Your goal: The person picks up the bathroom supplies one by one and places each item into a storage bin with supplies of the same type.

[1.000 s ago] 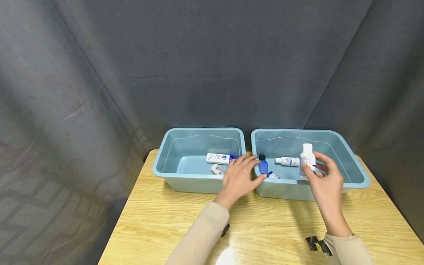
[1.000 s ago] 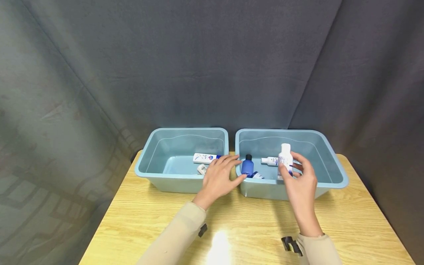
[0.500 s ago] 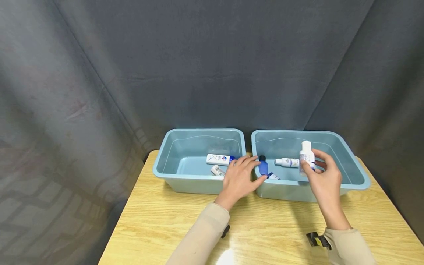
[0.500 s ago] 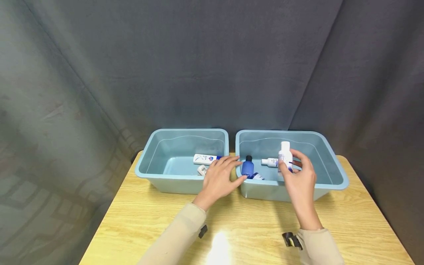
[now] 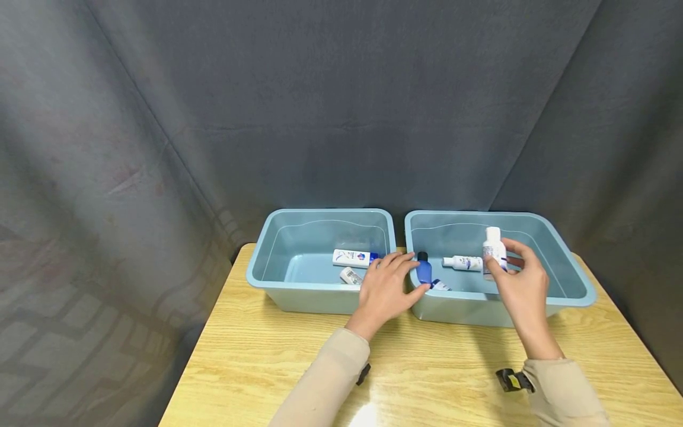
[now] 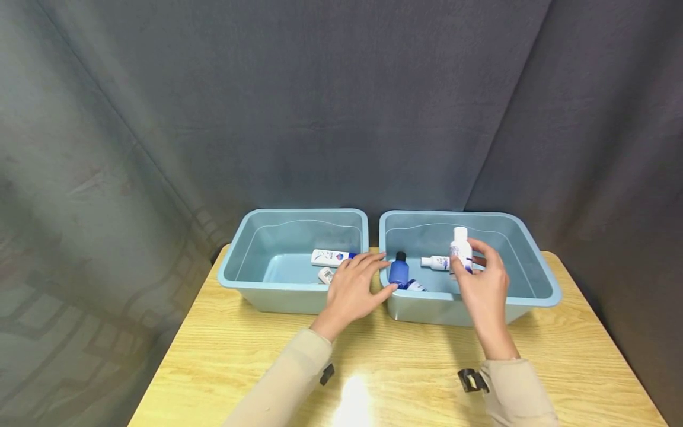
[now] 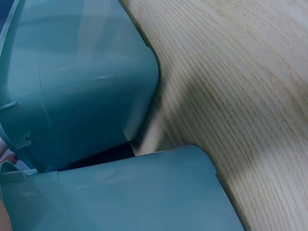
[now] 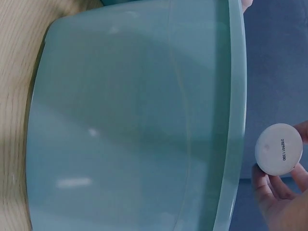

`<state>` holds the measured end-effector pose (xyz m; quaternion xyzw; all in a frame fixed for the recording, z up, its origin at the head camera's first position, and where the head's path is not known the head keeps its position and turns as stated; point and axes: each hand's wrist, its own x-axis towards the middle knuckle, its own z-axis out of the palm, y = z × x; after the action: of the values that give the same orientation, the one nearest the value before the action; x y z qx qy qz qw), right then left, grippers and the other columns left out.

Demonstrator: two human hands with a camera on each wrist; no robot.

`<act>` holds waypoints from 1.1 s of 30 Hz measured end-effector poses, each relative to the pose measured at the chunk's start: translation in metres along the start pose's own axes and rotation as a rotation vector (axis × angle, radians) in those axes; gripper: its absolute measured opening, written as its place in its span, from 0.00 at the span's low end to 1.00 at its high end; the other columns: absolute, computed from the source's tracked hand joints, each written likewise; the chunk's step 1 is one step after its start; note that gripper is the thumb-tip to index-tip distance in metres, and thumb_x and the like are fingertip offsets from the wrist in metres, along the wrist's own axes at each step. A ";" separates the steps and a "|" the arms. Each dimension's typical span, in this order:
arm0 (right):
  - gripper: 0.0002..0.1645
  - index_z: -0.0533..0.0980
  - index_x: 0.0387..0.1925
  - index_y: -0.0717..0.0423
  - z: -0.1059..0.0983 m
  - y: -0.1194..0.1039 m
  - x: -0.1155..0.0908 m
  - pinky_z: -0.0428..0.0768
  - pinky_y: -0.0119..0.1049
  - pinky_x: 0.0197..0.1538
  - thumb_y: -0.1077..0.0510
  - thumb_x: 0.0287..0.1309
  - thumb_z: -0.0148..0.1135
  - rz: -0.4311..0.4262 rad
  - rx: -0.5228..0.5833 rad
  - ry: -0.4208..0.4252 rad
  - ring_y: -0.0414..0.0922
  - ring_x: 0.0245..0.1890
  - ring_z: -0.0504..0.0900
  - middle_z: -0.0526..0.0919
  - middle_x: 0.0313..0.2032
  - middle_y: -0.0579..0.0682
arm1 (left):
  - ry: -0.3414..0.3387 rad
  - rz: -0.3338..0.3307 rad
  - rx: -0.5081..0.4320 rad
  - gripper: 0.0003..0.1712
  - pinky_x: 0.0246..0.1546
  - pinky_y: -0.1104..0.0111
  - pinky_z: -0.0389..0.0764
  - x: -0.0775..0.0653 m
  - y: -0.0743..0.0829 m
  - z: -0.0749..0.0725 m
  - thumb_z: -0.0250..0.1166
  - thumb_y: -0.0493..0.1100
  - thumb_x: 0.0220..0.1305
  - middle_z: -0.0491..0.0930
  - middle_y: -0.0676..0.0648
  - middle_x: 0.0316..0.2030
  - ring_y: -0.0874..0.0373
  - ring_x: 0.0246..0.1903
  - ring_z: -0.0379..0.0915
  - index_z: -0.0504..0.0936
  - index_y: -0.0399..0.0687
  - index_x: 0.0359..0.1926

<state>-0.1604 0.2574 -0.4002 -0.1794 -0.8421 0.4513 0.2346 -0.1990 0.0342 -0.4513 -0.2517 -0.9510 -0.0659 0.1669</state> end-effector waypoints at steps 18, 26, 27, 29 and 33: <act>0.29 0.76 0.60 0.61 0.000 0.016 0.022 0.69 0.25 0.35 0.56 0.58 0.68 -0.076 -0.068 -0.087 0.45 0.44 0.77 0.80 0.52 0.62 | -0.003 -0.006 -0.010 0.32 0.62 0.62 0.67 0.000 0.000 0.000 0.49 0.74 0.66 0.68 0.65 0.67 0.64 0.67 0.61 0.77 0.69 0.63; 0.28 0.75 0.58 0.65 -0.003 0.025 0.029 0.70 0.22 0.32 0.56 0.58 0.67 -0.137 -0.113 -0.167 0.56 0.47 0.79 0.80 0.51 0.66 | 0.000 -0.003 -0.009 0.32 0.61 0.62 0.67 0.001 0.000 0.001 0.49 0.74 0.65 0.68 0.65 0.67 0.64 0.67 0.61 0.76 0.70 0.63; 0.28 0.75 0.58 0.65 -0.003 0.026 0.030 0.70 0.21 0.30 0.57 0.58 0.67 -0.150 -0.122 -0.182 0.59 0.48 0.79 0.80 0.51 0.67 | 0.001 -0.003 -0.009 0.32 0.61 0.62 0.67 0.001 0.000 0.001 0.50 0.74 0.65 0.68 0.65 0.67 0.64 0.67 0.61 0.77 0.69 0.63; 0.28 0.74 0.58 0.67 -0.004 0.029 0.033 0.69 0.20 0.29 0.58 0.58 0.67 -0.171 -0.138 -0.214 0.62 0.49 0.79 0.79 0.51 0.68 | 0.001 -0.003 -0.005 0.32 0.61 0.62 0.67 0.001 0.000 0.001 0.50 0.74 0.65 0.68 0.65 0.67 0.64 0.67 0.61 0.76 0.70 0.63; 0.28 0.73 0.57 0.69 -0.004 0.032 0.039 0.72 0.24 0.29 0.59 0.58 0.68 -0.190 -0.168 -0.274 0.62 0.46 0.79 0.78 0.51 0.70 | 0.001 -0.002 -0.004 0.33 0.62 0.62 0.67 0.001 0.000 0.002 0.50 0.74 0.65 0.68 0.65 0.67 0.64 0.67 0.61 0.76 0.70 0.64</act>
<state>-0.1870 0.2973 -0.4166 -0.0552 -0.9140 0.3754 0.1435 -0.2000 0.0351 -0.4527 -0.2511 -0.9510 -0.0680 0.1669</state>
